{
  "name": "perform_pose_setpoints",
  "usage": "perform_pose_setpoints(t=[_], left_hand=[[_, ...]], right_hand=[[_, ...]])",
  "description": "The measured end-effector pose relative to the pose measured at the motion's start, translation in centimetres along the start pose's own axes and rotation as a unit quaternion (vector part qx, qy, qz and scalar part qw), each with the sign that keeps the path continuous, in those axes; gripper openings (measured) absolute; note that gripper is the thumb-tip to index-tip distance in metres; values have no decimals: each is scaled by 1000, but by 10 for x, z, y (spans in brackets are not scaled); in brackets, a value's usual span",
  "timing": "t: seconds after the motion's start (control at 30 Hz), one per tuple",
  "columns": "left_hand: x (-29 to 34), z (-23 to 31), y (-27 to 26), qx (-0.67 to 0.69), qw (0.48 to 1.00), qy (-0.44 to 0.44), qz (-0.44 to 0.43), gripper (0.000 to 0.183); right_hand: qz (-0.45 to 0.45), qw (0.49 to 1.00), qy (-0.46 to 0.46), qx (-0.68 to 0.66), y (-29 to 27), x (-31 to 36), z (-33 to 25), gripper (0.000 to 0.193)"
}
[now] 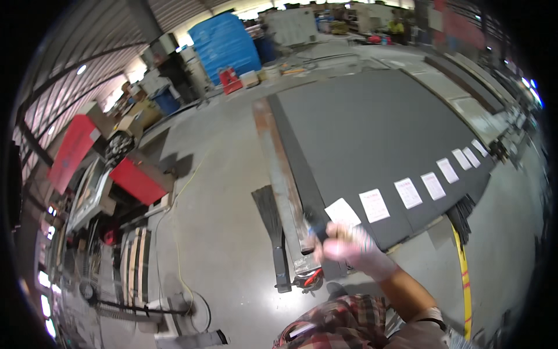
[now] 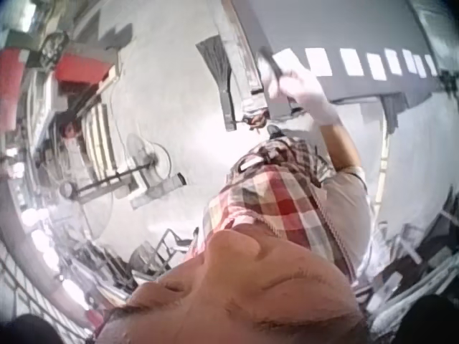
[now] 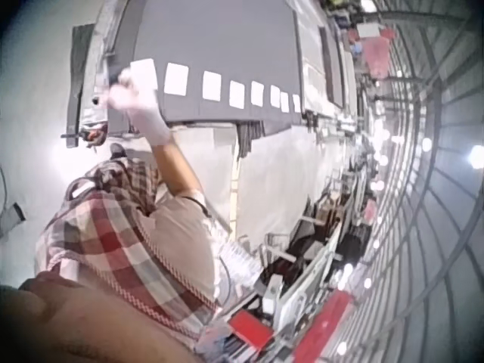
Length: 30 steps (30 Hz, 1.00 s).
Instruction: Applying trim, foam strips, and product labels to large building material panels on a factory floor.
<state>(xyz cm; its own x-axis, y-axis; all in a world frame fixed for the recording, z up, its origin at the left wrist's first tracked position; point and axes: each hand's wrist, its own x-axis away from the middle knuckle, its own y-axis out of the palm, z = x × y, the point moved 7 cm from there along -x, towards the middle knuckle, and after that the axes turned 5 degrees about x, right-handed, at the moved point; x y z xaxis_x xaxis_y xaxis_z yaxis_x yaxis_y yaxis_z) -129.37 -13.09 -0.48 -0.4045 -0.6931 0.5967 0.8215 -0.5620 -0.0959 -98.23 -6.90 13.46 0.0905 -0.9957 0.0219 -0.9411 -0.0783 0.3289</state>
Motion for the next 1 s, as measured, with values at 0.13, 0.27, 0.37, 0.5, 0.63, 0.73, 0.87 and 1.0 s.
perform_pose_setpoints(t=[0.13, 0.27, 0.37, 0.5, 0.63, 0.73, 0.87, 1.0], left_hand=[[-20, 9, -12, -48, 996, 48, -65, 42], [-27, 41, 22, -107, 975, 117, -156, 42], [-29, 62, 78, -149, 942, 171, -246, 43], [-12, 78, 137, -191, 902, 222, -317, 43], [24, 85, 206, -219, 853, 265, -393, 44], [54, 83, 254, -230, 824, 294, -425, 44], [88, 72, 306, -244, 802, 324, -439, 44], [122, 58, 353, -253, 796, 344, -429, 45]], right_hand=[[-97, 967, 197, 130, 42, 112, 80, 41], [177, 779, 279, 533, -17, 274, 218, 39], [121, 712, 604, 338, -17, 470, 424, 31], [284, 763, 568, 121, 100, 517, 472, 30], [382, 757, 526, 66, 136, 515, 455, 30], [430, 762, 481, 52, 131, 518, 444, 31], [472, 763, 439, 54, 103, 547, 429, 32], [511, 747, 422, 52, 71, 613, 404, 32]])
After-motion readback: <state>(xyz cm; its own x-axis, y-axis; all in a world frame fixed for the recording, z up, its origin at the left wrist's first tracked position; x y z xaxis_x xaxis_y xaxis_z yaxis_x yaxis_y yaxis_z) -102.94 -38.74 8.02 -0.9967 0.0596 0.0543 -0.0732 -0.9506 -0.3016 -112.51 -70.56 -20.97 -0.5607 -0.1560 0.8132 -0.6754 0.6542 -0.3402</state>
